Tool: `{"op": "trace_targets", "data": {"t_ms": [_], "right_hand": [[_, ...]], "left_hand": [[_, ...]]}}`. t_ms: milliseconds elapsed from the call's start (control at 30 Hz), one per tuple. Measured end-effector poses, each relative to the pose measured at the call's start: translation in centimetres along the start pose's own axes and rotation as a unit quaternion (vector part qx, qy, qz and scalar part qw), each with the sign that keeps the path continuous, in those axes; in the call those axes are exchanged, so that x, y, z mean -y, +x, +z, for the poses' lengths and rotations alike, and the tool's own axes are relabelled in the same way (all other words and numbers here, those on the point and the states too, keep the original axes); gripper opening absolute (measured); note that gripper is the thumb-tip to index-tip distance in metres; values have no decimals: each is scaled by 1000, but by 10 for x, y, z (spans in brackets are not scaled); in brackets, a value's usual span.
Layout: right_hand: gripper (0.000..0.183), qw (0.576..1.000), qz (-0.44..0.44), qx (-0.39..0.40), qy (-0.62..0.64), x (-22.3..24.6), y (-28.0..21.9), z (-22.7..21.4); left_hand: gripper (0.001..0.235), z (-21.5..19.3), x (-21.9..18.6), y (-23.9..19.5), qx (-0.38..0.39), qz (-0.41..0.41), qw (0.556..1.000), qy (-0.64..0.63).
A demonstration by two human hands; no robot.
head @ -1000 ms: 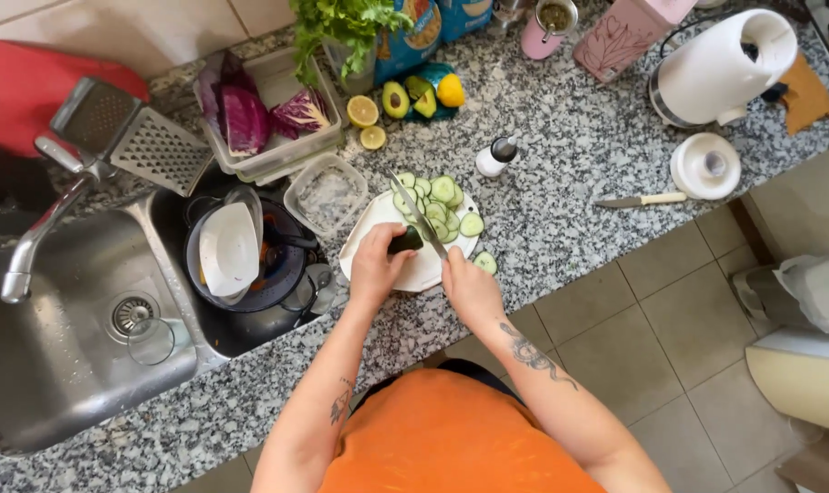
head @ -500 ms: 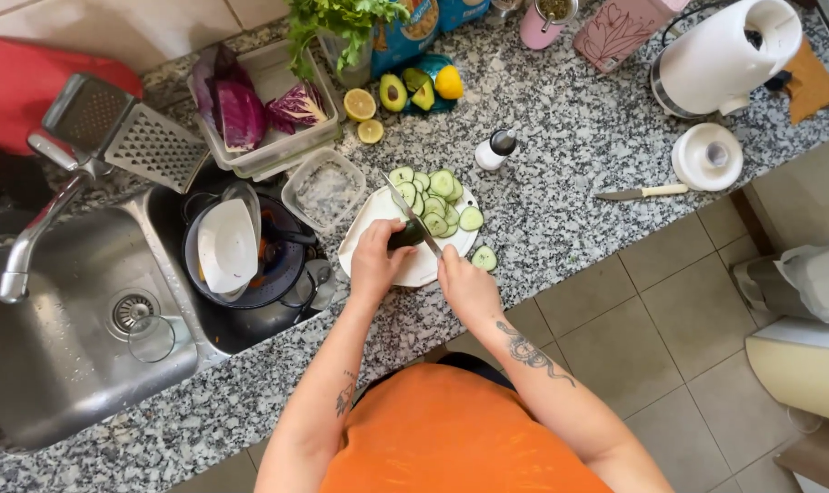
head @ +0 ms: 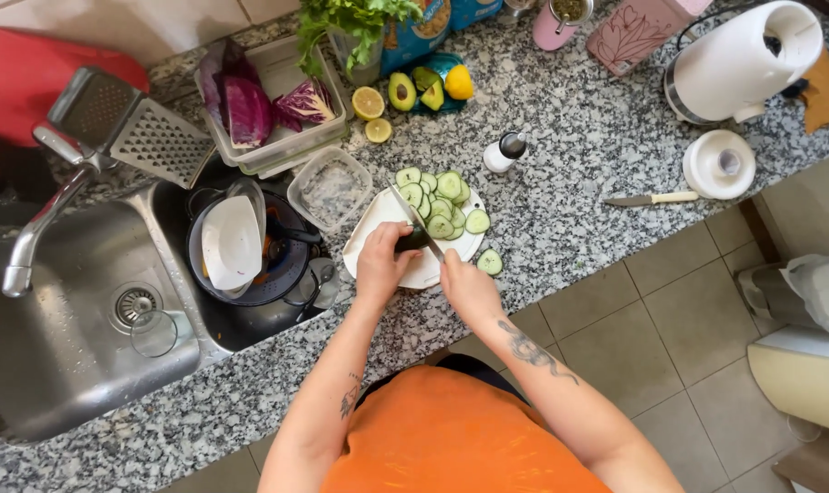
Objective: The person slices a cucumber on a white cutting board using a knife. They then walk to a table and arrange the cucumber slices into a bowl containing shredded carrots.
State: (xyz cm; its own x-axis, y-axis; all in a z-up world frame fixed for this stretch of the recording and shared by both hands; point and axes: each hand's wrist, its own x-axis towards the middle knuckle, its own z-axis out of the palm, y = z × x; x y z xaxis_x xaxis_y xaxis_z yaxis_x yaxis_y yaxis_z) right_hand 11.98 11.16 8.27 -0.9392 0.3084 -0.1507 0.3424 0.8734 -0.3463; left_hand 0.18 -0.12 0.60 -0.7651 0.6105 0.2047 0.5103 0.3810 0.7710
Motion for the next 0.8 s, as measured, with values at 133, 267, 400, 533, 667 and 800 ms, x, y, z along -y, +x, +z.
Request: {"op": "trace_targets", "data": {"t_ms": [133,267,400,533,667,800], "right_hand": [[15,1000,15,7,-17,-1,5,17],[16,999,17,14,-28,1,3,24],[15,999,23,12,-27,-4,6,22],[16,999,20,21,-29,-8,-13,18],[15,999,25,20,-33,-14,-17,17],[16,1000,23,2,-1,1,-15,-15]], "left_hand": [[41,2,1,0,7,1,1000,5],[41,-1,-3,-6,3,11,1000,14],[34,-15,-21,-2,6,14,1000,-2],[33,-19,-23,-6,-10,34,999,2],[34,-11,-11,-6,-15,49,999,5],[35,-8,-4,-4,-8,28,1000,11]]}}
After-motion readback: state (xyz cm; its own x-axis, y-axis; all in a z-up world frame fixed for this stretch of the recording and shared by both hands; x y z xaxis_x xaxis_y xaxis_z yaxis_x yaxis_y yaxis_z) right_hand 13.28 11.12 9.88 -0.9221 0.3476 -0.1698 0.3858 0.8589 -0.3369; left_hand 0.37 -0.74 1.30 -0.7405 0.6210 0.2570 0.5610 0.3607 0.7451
